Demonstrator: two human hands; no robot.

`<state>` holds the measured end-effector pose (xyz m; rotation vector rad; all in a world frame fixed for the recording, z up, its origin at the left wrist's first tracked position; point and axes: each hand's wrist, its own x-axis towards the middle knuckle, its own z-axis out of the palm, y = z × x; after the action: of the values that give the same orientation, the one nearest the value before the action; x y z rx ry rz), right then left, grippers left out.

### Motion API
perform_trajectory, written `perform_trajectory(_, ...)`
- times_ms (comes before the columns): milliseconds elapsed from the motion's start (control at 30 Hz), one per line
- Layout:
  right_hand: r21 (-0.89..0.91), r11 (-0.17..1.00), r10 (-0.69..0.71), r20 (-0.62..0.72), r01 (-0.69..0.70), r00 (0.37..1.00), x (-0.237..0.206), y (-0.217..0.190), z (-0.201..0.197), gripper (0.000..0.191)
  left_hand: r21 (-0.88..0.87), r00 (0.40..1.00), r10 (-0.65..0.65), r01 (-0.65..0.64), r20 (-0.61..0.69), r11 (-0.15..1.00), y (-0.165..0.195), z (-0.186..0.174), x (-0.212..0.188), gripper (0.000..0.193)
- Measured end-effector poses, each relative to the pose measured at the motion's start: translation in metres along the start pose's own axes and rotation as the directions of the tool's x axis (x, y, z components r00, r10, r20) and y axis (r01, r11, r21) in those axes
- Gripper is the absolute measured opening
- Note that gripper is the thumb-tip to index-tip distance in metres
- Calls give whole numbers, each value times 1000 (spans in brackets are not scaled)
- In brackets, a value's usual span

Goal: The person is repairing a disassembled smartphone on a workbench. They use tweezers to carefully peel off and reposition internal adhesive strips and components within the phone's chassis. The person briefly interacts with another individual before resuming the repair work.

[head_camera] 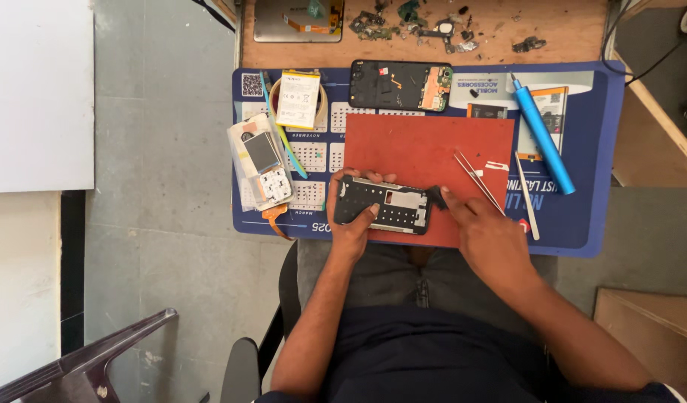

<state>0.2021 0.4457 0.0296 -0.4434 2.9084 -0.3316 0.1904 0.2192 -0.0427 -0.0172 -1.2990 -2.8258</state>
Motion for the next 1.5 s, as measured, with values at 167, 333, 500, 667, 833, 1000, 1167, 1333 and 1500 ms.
perform_trajectory(167,81,992,-105,87,98,991,-5,9,-3,59,-15,1000,-17,17,-20,1000,-1,0,1,55)
perform_trajectory(333,391,884,-258,-50,256,965,-6,10,-9,56,-12,1000,-9,9,-15,1000,-3,0,3,55)
perform_trajectory(500,129,986,87,140,-106,986,4,5,-8,53,2,1000,-13,13,-20,1000,-4,1,4,56)
perform_trajectory(667,450,864,-255,9,224,967,5,9,-3,56,-4,1000,-6,6,-25,1000,-4,4,5,55)
perform_trajectory(833,368,928,-17,-102,53,995,4,14,2,55,27,999,-33,34,-42,999,-4,2,5,57)
perform_trajectory(1000,331,942,-50,-13,52,999,10,13,6,52,22,999,-14,15,-45,1000,-5,1,8,59)
perform_trajectory(1167,480,863,-244,126,156,961,10,11,3,47,45,996,-21,25,-84,999,-2,7,12,64)
perform_trajectory(1333,454,891,22,-82,18,996,6,15,-6,50,-60,989,-11,2,-150,998,3,18,21,77)
perform_trajectory(1500,365,930,107,-371,39,923,12,28,-7,47,-91,988,93,-105,-121,990,4,30,32,72)
